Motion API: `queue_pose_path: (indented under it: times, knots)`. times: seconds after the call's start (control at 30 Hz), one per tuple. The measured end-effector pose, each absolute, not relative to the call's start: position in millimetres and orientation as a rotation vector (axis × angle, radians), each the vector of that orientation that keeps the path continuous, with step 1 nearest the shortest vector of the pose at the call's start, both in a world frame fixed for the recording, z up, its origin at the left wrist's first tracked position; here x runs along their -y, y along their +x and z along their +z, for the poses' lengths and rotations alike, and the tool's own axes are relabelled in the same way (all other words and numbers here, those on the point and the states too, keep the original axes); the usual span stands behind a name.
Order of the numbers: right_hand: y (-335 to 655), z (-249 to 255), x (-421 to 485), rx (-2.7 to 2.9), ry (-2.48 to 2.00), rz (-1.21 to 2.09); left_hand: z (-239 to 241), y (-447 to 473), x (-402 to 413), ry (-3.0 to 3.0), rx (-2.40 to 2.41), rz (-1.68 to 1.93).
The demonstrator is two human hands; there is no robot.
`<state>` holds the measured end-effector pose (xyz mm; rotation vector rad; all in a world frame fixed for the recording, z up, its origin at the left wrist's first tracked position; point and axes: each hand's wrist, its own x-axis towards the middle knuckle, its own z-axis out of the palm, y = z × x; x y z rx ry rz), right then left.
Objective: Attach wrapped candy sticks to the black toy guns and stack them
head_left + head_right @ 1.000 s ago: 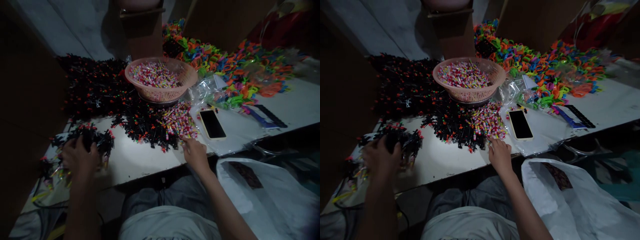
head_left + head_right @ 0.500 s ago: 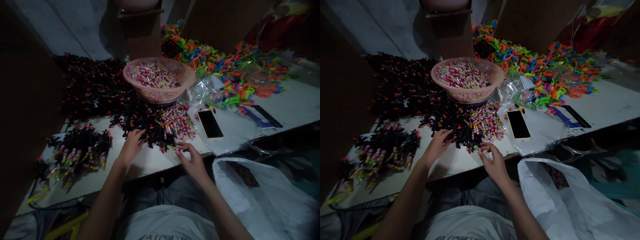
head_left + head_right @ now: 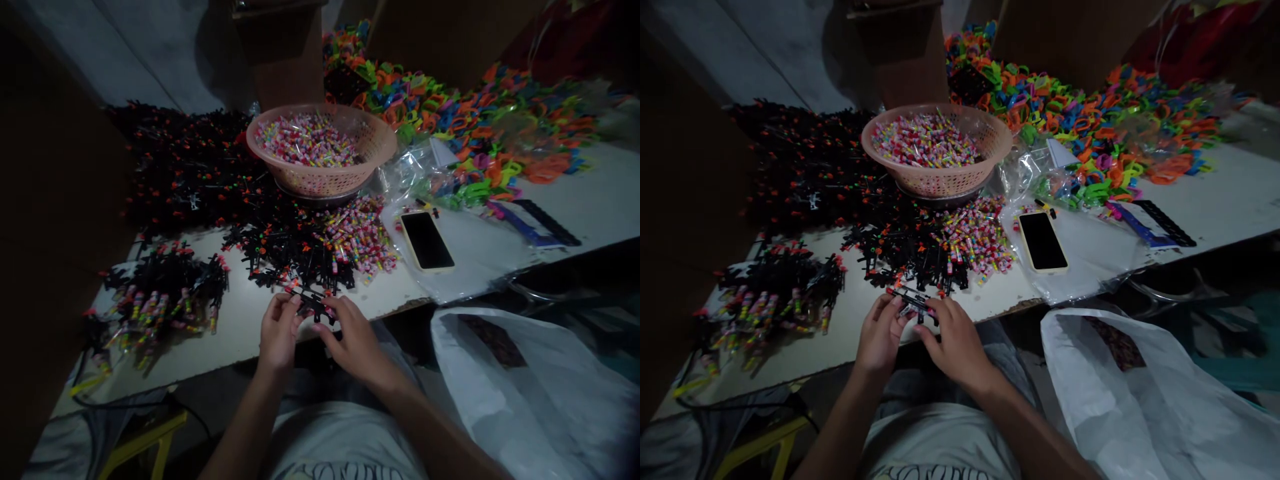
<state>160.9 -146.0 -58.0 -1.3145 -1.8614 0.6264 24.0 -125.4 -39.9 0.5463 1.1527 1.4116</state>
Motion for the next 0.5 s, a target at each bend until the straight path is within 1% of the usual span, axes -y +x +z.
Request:
queue_pose_path:
  times: [0.07,0.13,0.27,0.37,0.43,0.5]
  knots:
    - [164.0,-59.0,146.6,2.001,-1.377,0.491,-43.0,25.7,126.5,0.451,-1.091,1.345]
    - [168.2,-60.3,147.0,2.043,-1.381,0.457,-46.6,25.9,127.2,0.424,-1.045,1.273]
    - [171.2,-61.1,148.5,1.826,-1.296,0.677,-52.5,25.0,131.9,0.528,-0.980,1.224]
    - [169.9,-59.8,148.7,1.680,-1.211,0.869,-52.2,24.4,136.8,0.670,-0.969,1.040]
    - [170.2,-57.7,148.4,1.678,-1.174,0.896,-49.4,24.2,138.4,0.650,-1.035,1.010]
    - [171.7,-54.7,148.4,1.716,-1.165,0.871,-45.1,23.8,138.0,0.558,-1.095,1.066]
